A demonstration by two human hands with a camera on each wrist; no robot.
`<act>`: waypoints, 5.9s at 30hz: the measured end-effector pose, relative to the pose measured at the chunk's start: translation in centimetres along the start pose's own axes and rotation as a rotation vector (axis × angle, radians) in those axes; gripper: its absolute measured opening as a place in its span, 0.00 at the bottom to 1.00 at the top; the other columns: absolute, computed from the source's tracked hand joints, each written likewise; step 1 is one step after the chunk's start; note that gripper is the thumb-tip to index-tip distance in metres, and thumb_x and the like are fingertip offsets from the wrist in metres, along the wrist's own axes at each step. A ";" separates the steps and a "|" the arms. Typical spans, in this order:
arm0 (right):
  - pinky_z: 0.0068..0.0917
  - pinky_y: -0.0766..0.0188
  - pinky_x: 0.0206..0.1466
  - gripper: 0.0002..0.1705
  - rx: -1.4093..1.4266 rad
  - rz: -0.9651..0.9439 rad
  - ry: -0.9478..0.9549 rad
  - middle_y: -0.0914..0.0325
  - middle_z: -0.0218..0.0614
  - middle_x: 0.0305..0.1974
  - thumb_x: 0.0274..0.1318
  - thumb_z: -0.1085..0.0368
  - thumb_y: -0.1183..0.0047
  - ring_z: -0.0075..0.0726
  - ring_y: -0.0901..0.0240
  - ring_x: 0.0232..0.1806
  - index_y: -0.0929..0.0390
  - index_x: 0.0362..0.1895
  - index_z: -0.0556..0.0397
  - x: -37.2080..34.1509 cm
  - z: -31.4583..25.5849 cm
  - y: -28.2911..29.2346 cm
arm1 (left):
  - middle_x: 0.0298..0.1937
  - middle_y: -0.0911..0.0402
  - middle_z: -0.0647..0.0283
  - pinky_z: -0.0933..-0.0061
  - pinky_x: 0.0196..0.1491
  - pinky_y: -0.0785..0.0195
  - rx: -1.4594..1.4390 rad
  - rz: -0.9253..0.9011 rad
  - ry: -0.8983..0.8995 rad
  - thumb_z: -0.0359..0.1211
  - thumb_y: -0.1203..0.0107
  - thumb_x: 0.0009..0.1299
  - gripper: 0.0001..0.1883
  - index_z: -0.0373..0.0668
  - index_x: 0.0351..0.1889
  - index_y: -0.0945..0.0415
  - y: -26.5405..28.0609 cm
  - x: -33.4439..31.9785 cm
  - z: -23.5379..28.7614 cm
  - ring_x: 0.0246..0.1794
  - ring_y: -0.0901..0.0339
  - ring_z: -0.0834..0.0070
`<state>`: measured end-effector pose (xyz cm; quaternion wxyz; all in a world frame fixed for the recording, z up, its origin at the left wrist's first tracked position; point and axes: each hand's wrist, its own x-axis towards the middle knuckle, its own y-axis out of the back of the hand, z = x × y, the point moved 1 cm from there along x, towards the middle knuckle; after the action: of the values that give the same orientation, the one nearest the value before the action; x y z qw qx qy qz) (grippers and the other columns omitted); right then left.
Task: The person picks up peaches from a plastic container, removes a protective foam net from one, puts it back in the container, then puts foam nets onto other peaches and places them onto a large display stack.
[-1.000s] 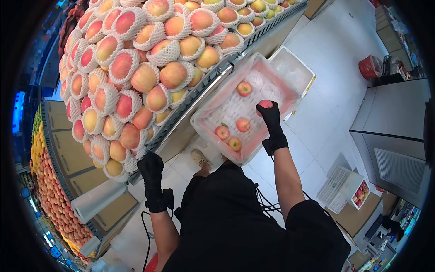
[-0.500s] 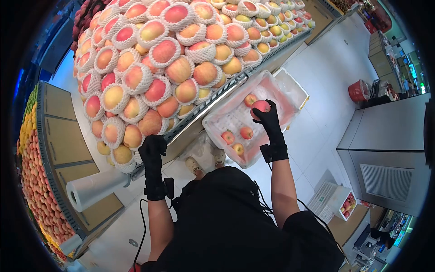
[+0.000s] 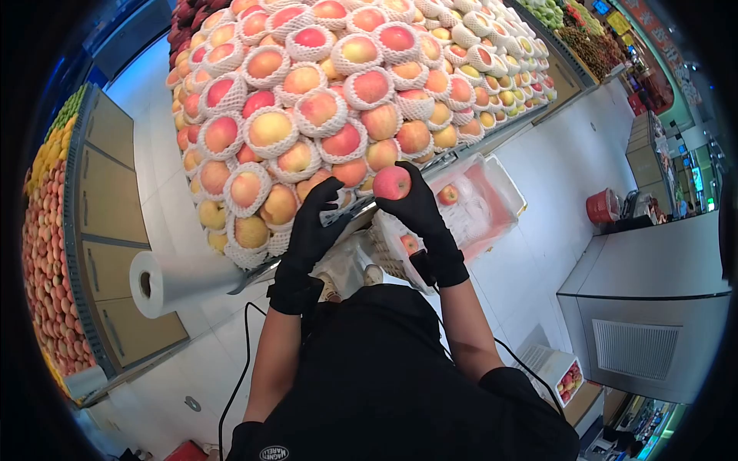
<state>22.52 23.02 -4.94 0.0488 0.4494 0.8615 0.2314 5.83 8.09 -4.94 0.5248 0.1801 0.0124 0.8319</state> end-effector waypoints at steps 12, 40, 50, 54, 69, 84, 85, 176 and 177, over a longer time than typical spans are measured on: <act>0.36 0.33 0.61 0.53 0.074 -0.191 -0.056 0.31 0.47 0.58 0.37 0.53 0.28 0.42 0.32 0.60 0.43 0.65 0.60 -1.5 -10.5 -8.0 | 0.64 0.34 0.55 0.64 0.59 0.34 -0.084 0.112 -0.021 0.33 0.28 0.52 0.46 0.40 0.68 0.44 3.3 -1.9 -0.3 0.62 0.32 0.65; 0.33 0.29 0.54 0.42 0.199 -0.232 0.132 0.26 0.39 0.51 0.41 0.58 0.31 0.33 0.28 0.52 0.36 0.60 0.56 -0.3 -13.4 -9.7 | 0.56 0.32 0.55 0.65 0.50 0.29 0.101 0.352 -0.216 0.35 0.24 0.46 0.44 0.42 0.59 0.40 6.6 -0.8 1.6 0.54 0.28 0.63; 0.32 0.30 0.56 0.42 0.278 -0.282 -0.049 0.28 0.41 0.53 0.42 0.57 0.32 0.34 0.29 0.54 0.36 0.61 0.57 -0.6 -13.3 -9.2 | 0.58 0.32 0.52 0.61 0.59 0.34 0.073 0.291 -0.170 0.38 0.25 0.48 0.46 0.38 0.63 0.42 7.1 -1.4 2.5 0.59 0.31 0.60; 0.31 0.32 0.57 0.38 0.348 -0.341 -0.042 0.29 0.41 0.54 0.52 0.56 0.39 0.33 0.30 0.53 0.38 0.64 0.57 -0.7 -13.4 -9.2 | 0.57 0.31 0.53 0.63 0.58 0.33 0.045 0.354 -0.151 0.38 0.25 0.49 0.45 0.37 0.62 0.41 7.8 -1.6 2.8 0.58 0.29 0.63; 0.31 0.33 0.57 0.33 0.327 -0.348 0.017 0.31 0.39 0.57 0.59 0.59 0.44 0.33 0.32 0.55 0.39 0.65 0.55 -1.6 -13.9 -9.7 | 0.56 0.32 0.56 0.65 0.57 0.33 0.053 0.470 -0.204 0.36 0.23 0.47 0.45 0.39 0.59 0.40 8.5 -2.5 3.1 0.56 0.30 0.66; 0.28 0.32 0.55 0.27 0.506 -0.336 -0.006 0.26 0.38 0.52 0.68 0.53 0.57 0.30 0.30 0.52 0.33 0.61 0.59 -1.5 -13.1 -10.0 | 0.54 0.28 0.57 0.66 0.58 0.34 -0.120 0.290 -0.078 0.39 0.27 0.52 0.39 0.38 0.58 0.37 9.6 -3.1 3.1 0.55 0.28 0.68; 0.28 0.31 0.54 0.26 0.522 -0.330 -0.018 0.26 0.38 0.51 0.68 0.53 0.57 0.30 0.29 0.51 0.33 0.60 0.59 -1.4 -13.0 -10.0 | 0.54 0.28 0.57 0.66 0.58 0.34 -0.163 0.263 -0.055 0.39 0.28 0.53 0.38 0.38 0.58 0.37 9.7 -3.1 3.1 0.55 0.28 0.68; 0.29 0.29 0.52 0.25 0.578 -0.277 -0.008 0.27 0.38 0.52 0.62 0.58 0.49 0.31 0.28 0.50 0.31 0.58 0.60 -0.5 -13.4 -11.0 | 0.57 0.28 0.56 0.68 0.56 0.28 -0.547 0.253 0.080 0.22 0.38 0.60 0.32 0.34 0.63 0.38 11.0 -3.3 3.0 0.56 0.27 0.70; 0.28 0.29 0.53 0.25 0.555 -0.285 -0.002 0.27 0.38 0.52 0.62 0.58 0.49 0.31 0.28 0.50 0.31 0.59 0.60 -0.5 -13.3 -11.0 | 0.57 0.28 0.57 0.68 0.57 0.29 -0.551 0.247 0.080 0.23 0.37 0.59 0.34 0.35 0.63 0.39 11.0 -3.4 3.0 0.56 0.27 0.69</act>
<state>10.68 12.48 1.88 -0.0430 0.3203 0.9461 -0.0220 -1.45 -0.36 -0.86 0.4480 -0.0017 -0.2149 0.8678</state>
